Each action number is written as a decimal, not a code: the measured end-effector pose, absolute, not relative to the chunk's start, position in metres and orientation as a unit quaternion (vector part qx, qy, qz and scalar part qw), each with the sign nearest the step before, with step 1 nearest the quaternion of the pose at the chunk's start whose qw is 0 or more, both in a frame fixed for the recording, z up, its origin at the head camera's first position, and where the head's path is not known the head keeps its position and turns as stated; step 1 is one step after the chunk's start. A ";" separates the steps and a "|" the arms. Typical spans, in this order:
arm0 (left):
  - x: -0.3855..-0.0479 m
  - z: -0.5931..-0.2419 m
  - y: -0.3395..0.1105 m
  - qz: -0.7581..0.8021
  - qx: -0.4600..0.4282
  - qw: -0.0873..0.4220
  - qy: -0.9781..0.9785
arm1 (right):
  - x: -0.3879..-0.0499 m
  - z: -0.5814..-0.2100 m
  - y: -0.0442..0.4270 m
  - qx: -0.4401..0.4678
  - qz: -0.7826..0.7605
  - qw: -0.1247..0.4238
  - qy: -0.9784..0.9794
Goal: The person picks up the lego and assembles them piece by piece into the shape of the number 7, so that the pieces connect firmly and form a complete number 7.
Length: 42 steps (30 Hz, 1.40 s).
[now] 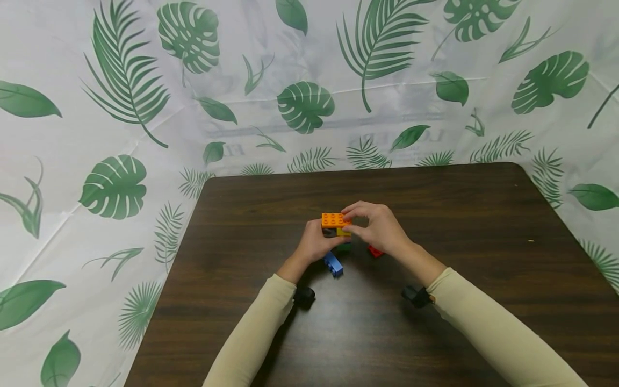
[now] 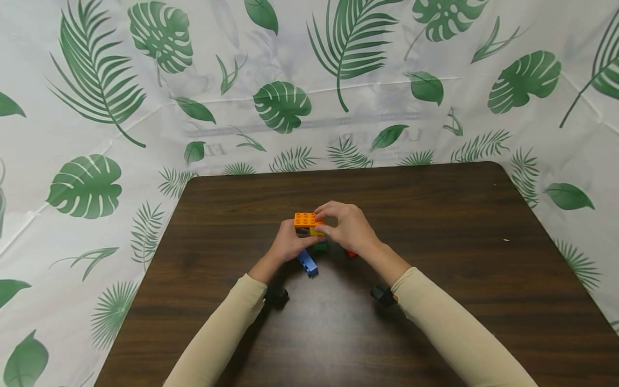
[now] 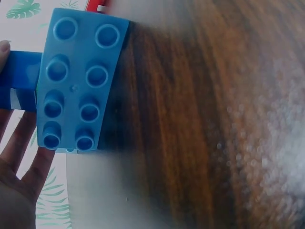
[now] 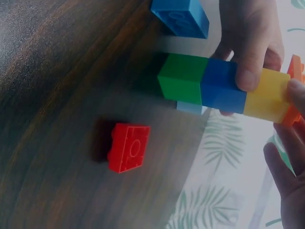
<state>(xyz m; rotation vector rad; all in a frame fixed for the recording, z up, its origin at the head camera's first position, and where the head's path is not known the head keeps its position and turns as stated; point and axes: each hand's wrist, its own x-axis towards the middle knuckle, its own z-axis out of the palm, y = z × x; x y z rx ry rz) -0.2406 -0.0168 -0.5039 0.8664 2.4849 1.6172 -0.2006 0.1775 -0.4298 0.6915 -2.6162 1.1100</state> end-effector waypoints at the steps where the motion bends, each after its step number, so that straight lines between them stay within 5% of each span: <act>1: -0.240 -0.504 -0.017 0.524 0.280 0.025 0.804 | -0.201 -0.430 0.177 0.235 0.376 0.108 -0.890; 34: -0.239 -0.502 -0.016 0.508 0.274 0.014 0.816 | -0.198 -0.437 0.178 0.223 0.351 0.121 -0.901; 42: -0.238 -0.503 -0.016 0.519 0.278 0.022 0.808 | -0.194 -0.443 0.194 0.232 0.420 0.075 -0.874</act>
